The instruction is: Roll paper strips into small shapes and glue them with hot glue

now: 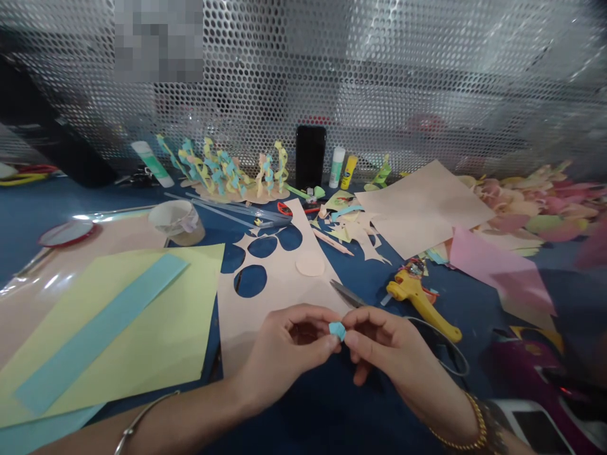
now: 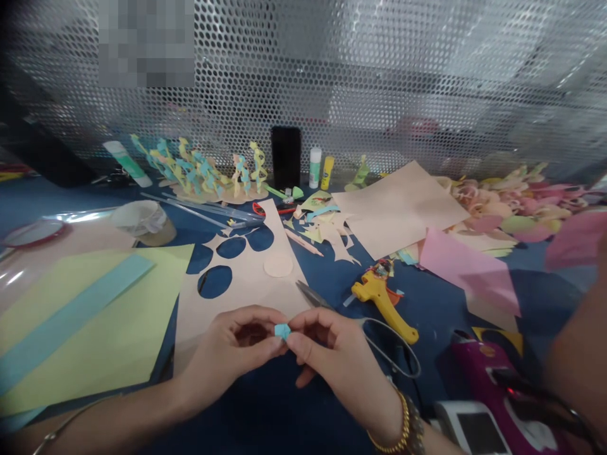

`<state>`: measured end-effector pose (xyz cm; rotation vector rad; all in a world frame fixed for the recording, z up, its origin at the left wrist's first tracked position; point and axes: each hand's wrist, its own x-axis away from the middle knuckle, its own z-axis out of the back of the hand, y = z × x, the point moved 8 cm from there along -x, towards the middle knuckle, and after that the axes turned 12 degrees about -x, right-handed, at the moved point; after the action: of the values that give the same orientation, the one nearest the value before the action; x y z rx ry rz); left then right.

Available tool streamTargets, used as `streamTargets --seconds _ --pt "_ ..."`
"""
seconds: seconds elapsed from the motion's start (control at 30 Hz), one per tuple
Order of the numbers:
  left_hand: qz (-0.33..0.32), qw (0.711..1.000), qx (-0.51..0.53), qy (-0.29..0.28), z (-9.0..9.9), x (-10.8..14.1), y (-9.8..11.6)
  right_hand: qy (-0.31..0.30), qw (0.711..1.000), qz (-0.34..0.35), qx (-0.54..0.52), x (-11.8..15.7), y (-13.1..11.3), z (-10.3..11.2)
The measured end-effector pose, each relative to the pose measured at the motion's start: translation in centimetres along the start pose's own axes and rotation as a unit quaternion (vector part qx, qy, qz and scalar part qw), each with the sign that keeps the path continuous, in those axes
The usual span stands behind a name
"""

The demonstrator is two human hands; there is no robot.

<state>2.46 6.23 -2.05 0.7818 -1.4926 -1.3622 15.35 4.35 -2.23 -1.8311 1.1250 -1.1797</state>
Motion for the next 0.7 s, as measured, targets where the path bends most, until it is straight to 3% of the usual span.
streamTargets --seconds 0.33,0.7 --pt "-0.007 0.999 0.039 -0.003 -0.19 0.16 0.19 -0.005 1.0 0.009 -0.008 0.19 -0.15 -0.07" --pt "-0.024 0.999 -0.035 0.014 -0.11 0.53 0.71 0.005 0.999 0.03 0.028 0.2 -0.56 -0.32"
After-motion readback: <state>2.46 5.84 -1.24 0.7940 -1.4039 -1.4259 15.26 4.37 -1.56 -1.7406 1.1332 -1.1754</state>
